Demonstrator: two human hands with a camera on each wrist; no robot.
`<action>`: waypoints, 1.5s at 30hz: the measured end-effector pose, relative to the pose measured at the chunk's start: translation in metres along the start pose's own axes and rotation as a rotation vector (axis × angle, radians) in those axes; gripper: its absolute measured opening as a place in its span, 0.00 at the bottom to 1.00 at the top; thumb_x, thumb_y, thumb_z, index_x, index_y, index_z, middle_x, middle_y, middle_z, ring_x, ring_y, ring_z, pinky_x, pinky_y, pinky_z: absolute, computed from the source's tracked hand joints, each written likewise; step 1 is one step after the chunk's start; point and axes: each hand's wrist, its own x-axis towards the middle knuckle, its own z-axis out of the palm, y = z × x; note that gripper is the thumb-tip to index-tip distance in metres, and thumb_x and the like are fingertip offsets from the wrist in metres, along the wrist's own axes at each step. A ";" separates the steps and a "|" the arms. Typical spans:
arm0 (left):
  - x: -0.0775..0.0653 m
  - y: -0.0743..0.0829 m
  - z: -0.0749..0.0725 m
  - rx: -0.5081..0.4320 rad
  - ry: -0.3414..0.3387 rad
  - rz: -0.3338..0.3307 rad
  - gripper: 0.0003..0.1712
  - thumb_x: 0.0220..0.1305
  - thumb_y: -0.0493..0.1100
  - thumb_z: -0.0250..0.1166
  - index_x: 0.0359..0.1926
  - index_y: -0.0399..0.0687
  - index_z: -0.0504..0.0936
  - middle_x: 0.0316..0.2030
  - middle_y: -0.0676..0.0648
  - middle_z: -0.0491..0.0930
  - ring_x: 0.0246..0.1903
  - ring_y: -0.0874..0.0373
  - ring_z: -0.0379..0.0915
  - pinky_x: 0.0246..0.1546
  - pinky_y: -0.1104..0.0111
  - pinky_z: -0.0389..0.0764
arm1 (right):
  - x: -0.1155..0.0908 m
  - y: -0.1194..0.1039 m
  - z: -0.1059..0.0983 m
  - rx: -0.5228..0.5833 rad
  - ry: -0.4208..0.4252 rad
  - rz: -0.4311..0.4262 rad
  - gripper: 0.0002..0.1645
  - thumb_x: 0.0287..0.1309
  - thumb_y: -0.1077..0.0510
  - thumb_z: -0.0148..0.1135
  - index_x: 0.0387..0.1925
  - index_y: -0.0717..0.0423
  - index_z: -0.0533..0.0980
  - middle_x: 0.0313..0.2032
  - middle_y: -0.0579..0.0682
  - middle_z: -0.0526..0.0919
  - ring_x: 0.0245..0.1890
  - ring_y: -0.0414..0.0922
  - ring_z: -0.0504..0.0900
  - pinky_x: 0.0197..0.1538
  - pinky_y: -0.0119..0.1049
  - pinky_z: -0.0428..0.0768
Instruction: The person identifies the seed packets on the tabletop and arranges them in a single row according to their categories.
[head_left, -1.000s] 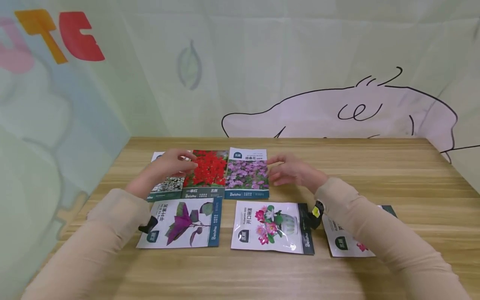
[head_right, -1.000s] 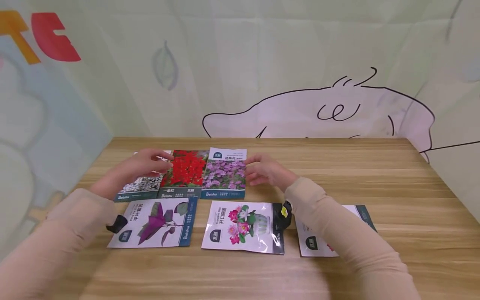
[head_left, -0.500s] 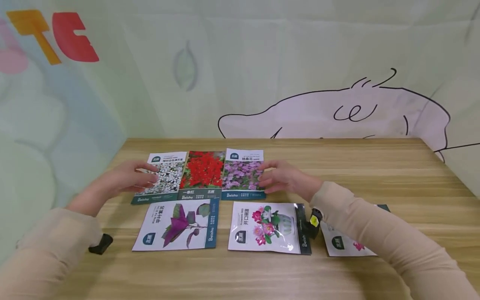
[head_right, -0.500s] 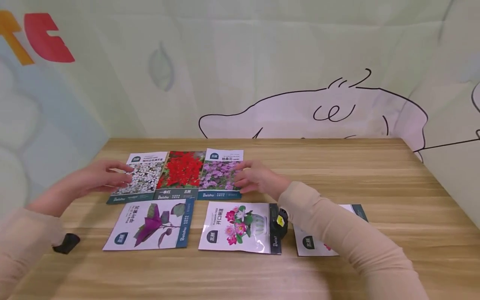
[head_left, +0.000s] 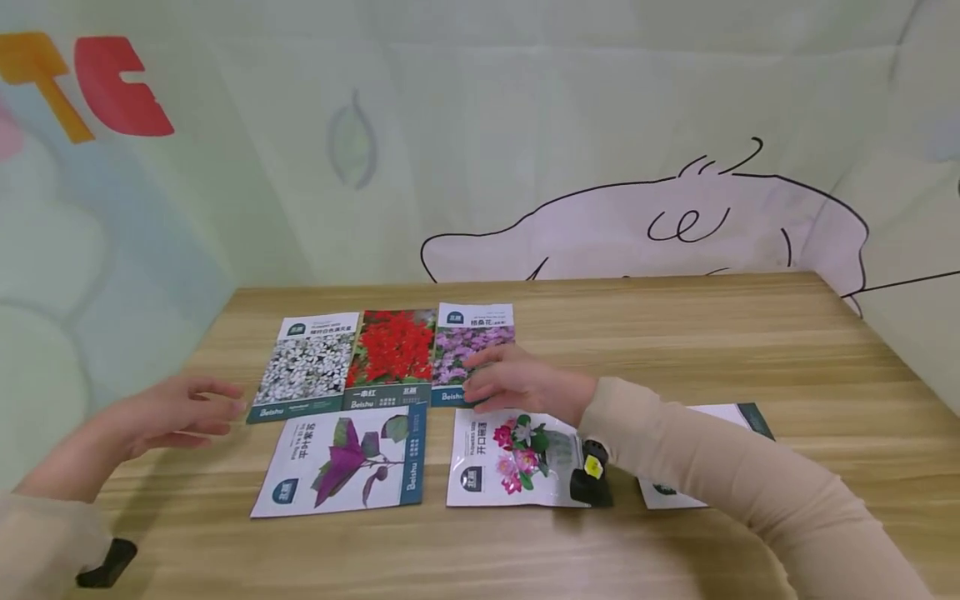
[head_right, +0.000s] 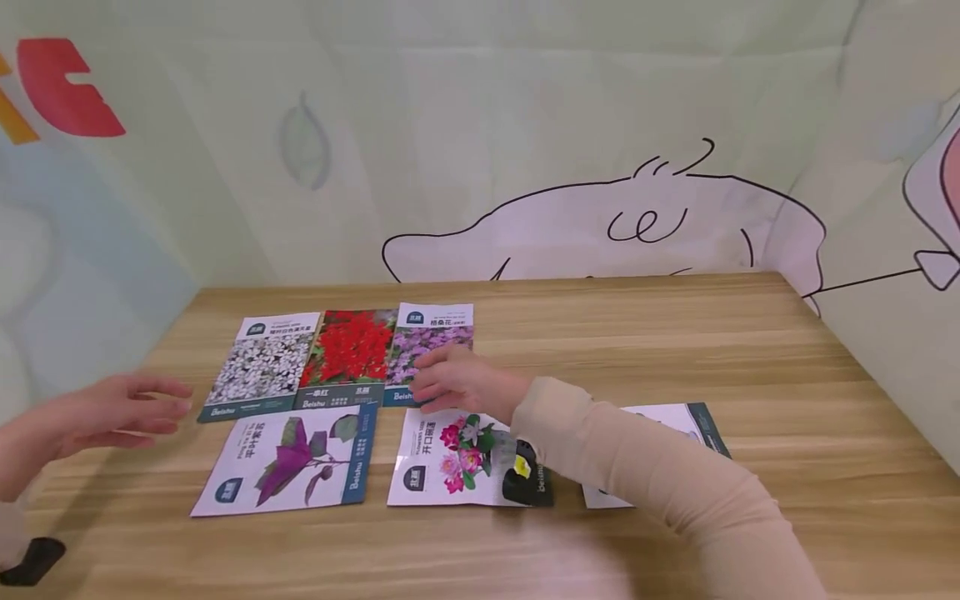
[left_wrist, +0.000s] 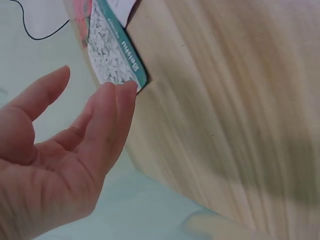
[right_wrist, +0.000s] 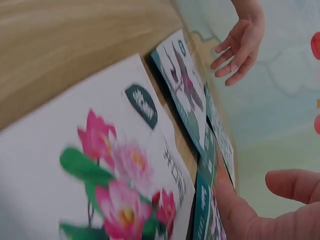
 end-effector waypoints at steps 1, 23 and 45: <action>-0.001 -0.002 0.002 -0.016 -0.003 -0.008 0.39 0.67 0.51 0.56 0.62 0.21 0.54 0.53 0.27 0.68 0.47 0.44 0.75 0.43 0.58 0.80 | 0.000 0.001 0.004 0.016 0.007 0.008 0.28 0.58 0.73 0.52 0.61 0.67 0.63 0.52 0.69 0.71 0.44 0.55 0.79 0.49 0.46 0.78; -0.003 0.000 0.027 -0.126 -0.059 -0.010 0.28 0.68 0.43 0.55 0.55 0.20 0.60 0.42 0.43 0.77 0.39 0.55 0.76 0.37 0.62 0.82 | 0.003 0.016 0.036 0.056 -0.020 0.080 0.29 0.52 0.76 0.52 0.58 0.69 0.64 0.51 0.69 0.70 0.52 0.61 0.73 0.52 0.51 0.76; 0.010 0.003 0.049 -0.281 -0.086 -0.034 0.32 0.64 0.38 0.58 0.58 0.17 0.56 0.36 0.45 0.76 0.30 0.60 0.74 0.35 0.72 0.80 | 0.004 0.022 0.049 0.072 -0.014 0.098 0.29 0.55 0.74 0.51 0.60 0.67 0.63 0.41 0.65 0.74 0.36 0.51 0.76 0.49 0.50 0.78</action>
